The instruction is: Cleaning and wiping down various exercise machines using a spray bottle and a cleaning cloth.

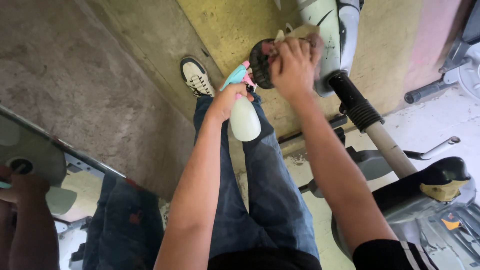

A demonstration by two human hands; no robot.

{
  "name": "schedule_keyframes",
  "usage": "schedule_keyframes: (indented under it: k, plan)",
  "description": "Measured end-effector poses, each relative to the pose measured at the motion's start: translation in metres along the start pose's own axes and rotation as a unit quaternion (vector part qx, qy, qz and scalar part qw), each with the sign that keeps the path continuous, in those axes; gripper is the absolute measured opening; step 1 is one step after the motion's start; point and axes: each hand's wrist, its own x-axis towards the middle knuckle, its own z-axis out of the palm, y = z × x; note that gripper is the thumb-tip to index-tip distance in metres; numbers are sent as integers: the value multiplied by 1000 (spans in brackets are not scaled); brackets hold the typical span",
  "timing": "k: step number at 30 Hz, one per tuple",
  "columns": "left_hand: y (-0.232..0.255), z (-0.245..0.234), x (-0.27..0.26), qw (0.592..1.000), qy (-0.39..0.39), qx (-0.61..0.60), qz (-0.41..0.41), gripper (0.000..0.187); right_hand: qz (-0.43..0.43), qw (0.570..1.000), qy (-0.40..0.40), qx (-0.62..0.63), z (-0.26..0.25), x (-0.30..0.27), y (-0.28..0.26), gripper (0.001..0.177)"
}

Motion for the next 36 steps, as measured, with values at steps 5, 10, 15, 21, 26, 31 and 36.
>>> schedule_keyframes:
  k: [5, 10, 15, 21, 26, 31, 36]
  plan:
    - [-17, -14, 14, 999, -11, -46, 23, 82, -122, 992, -2, 11, 7, -25, -25, 26]
    - [-15, -9, 7, 998, -5, -54, 40, 81, -132, 986, -70, 76, -1, -12, -3, 25]
    - [-26, -16, 11, 997, -15, -42, 56, 79, -89, 995, -29, 31, 1, -2, -29, 29]
    - [-27, -9, 1, 996, -2, -54, 65, 83, -106, 984, -116, 80, 8, -44, -4, 46]
    - [-22, -8, -5, 998, 2, -41, 40, 83, -35, 998, -47, 5, 15, -16, -25, 50]
    - [-12, 2, -11, 999, 20, 20, 23, 83, -48, 995, -90, 12, 3, -38, -31, 54]
    - [6, 23, -25, 996, -4, -14, 85, 98, -117, 986, -119, -26, -3, -46, -25, 56]
